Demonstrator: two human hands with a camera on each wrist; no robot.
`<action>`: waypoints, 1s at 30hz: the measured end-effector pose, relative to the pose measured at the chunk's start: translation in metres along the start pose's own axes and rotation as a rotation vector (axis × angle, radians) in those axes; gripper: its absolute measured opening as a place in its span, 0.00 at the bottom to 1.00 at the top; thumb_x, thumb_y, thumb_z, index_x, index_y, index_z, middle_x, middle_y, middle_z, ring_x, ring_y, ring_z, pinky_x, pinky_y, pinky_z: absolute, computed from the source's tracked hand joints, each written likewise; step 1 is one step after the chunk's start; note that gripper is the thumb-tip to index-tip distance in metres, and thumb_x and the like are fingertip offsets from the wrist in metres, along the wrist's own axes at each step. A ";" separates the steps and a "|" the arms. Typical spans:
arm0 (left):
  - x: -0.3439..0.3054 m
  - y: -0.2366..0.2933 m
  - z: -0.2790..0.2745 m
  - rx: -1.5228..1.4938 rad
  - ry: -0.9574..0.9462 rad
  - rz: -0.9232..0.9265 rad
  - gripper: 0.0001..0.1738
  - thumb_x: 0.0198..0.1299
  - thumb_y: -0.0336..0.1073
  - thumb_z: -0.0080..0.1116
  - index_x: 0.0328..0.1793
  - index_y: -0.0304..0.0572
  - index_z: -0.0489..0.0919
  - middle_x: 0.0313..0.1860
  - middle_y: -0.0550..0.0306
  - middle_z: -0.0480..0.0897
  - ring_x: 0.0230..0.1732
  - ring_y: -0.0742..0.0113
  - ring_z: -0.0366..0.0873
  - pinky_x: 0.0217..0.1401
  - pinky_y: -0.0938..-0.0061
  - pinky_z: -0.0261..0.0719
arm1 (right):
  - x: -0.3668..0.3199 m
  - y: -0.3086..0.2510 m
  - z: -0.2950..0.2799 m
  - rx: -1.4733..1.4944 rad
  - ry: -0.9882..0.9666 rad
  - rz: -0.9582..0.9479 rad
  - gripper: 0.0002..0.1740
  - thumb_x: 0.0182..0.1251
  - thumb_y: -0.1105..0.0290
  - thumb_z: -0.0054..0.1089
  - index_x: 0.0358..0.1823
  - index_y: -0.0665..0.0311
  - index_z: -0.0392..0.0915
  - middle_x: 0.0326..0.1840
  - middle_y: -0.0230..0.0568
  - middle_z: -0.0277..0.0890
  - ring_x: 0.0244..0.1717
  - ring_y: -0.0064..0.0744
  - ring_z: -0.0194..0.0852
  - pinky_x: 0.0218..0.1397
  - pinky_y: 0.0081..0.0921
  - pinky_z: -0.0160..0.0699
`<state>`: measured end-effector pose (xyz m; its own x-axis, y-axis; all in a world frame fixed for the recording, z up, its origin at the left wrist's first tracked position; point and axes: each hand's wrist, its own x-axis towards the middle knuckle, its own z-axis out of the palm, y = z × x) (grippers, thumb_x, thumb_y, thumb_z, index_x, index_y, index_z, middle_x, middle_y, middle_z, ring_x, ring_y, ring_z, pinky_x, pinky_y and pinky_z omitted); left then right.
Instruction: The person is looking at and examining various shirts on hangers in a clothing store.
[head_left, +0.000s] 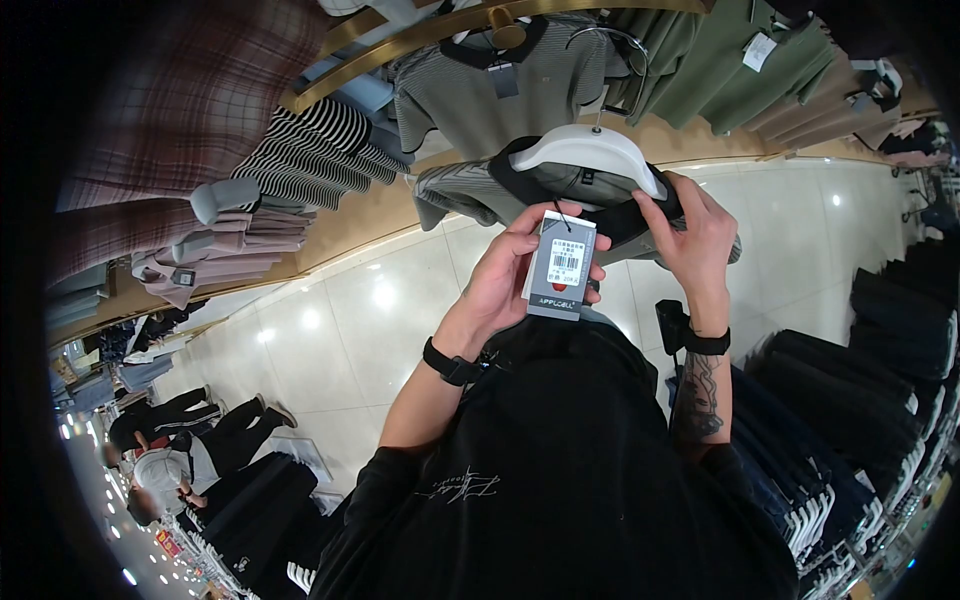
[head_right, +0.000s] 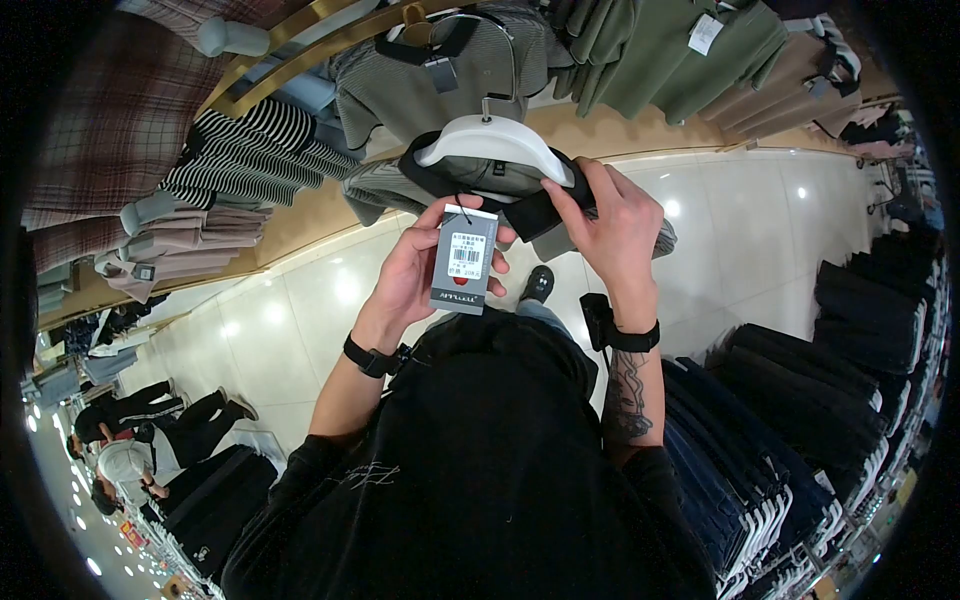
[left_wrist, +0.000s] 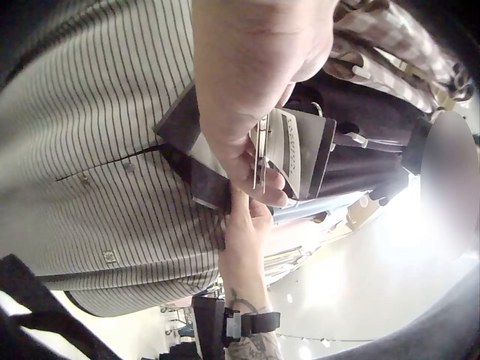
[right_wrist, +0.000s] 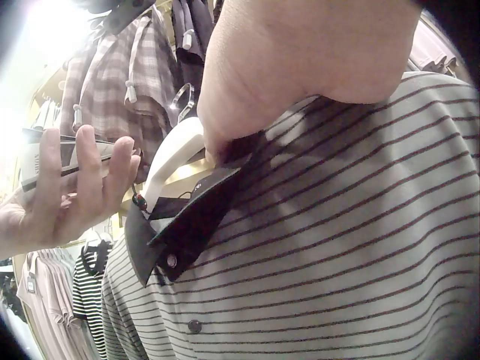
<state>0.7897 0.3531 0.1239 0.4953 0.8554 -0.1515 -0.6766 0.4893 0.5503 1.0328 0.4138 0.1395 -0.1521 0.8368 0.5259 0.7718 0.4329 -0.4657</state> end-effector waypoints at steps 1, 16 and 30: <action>0.000 0.000 0.001 0.003 0.009 -0.002 0.27 0.76 0.42 0.39 0.78 0.47 0.65 0.68 0.28 0.79 0.58 0.40 0.86 0.57 0.38 0.90 | 0.000 0.000 0.000 0.001 0.000 -0.003 0.20 0.62 0.57 0.81 0.46 0.65 0.87 0.33 0.40 0.87 0.28 0.42 0.86 0.31 0.33 0.82; 0.002 0.000 0.002 0.001 0.030 -0.004 0.27 0.76 0.42 0.38 0.78 0.46 0.65 0.67 0.28 0.79 0.58 0.39 0.86 0.56 0.37 0.90 | 0.000 0.003 0.001 0.009 0.001 -0.015 0.20 0.62 0.58 0.81 0.47 0.64 0.87 0.33 0.40 0.87 0.27 0.42 0.85 0.30 0.33 0.80; 0.002 -0.003 0.000 0.000 0.046 -0.018 0.29 0.75 0.45 0.40 0.79 0.45 0.65 0.66 0.27 0.79 0.55 0.41 0.87 0.53 0.38 0.90 | -0.002 0.003 0.001 0.014 -0.005 0.004 0.20 0.63 0.58 0.81 0.48 0.65 0.87 0.33 0.42 0.87 0.28 0.42 0.86 0.31 0.32 0.81</action>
<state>0.7924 0.3537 0.1219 0.4821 0.8531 -0.1993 -0.6677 0.5051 0.5468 1.0347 0.4138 0.1366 -0.1522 0.8404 0.5201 0.7640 0.4339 -0.4775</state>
